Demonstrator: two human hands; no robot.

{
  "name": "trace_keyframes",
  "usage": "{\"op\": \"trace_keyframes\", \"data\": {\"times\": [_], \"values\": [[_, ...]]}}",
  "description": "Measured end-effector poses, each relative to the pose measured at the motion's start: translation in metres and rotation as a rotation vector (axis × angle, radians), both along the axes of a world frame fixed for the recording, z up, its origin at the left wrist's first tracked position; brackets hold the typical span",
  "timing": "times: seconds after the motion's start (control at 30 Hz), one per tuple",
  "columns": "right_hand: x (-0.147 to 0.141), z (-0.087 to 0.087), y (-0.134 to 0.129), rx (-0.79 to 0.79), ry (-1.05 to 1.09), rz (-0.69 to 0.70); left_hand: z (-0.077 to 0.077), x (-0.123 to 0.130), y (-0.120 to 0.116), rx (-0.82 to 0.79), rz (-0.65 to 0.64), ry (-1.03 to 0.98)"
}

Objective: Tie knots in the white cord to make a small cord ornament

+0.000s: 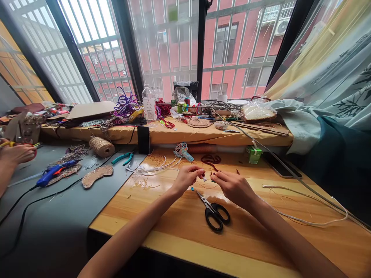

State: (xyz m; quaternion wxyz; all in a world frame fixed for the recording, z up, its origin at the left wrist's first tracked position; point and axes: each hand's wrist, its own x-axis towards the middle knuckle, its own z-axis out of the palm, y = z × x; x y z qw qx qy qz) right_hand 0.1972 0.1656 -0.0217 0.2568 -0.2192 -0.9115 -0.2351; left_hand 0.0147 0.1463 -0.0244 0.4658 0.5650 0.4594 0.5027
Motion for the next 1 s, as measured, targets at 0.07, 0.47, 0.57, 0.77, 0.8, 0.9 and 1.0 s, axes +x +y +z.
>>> {"op": "trace_keyframes", "data": {"times": [0.07, 0.47, 0.57, 0.77, 0.8, 0.9, 1.0], "values": [[0.000, 0.000, 0.000, -0.047, -0.053, 0.017, -0.002, 0.001, 0.000, 0.076, 0.020, 0.068], [-0.005, -0.011, -0.001, -0.063, -0.112, -0.118, -0.006, 0.010, -0.010, 0.339, 0.065, 0.396], [-0.007, -0.014, -0.001, 0.002, -0.062, -0.135, -0.008, 0.008, -0.006, 0.189, 0.036, 0.263], [-0.009, -0.013, -0.002, 0.072, 0.002, -0.194, -0.007, 0.007, 0.000, -0.081, -0.106, -0.057], [-0.009, -0.012, -0.002, 0.079, 0.010, -0.207, -0.006, 0.007, 0.000, -0.109, -0.117, -0.090], [-0.010, -0.012, -0.003, 0.081, 0.041, -0.231, -0.006, 0.007, -0.002, -0.138, -0.142, -0.152], [-0.011, -0.013, -0.005, 0.019, 0.084, -0.256, -0.007, 0.007, -0.004, -0.093, -0.193, -0.170]]}}
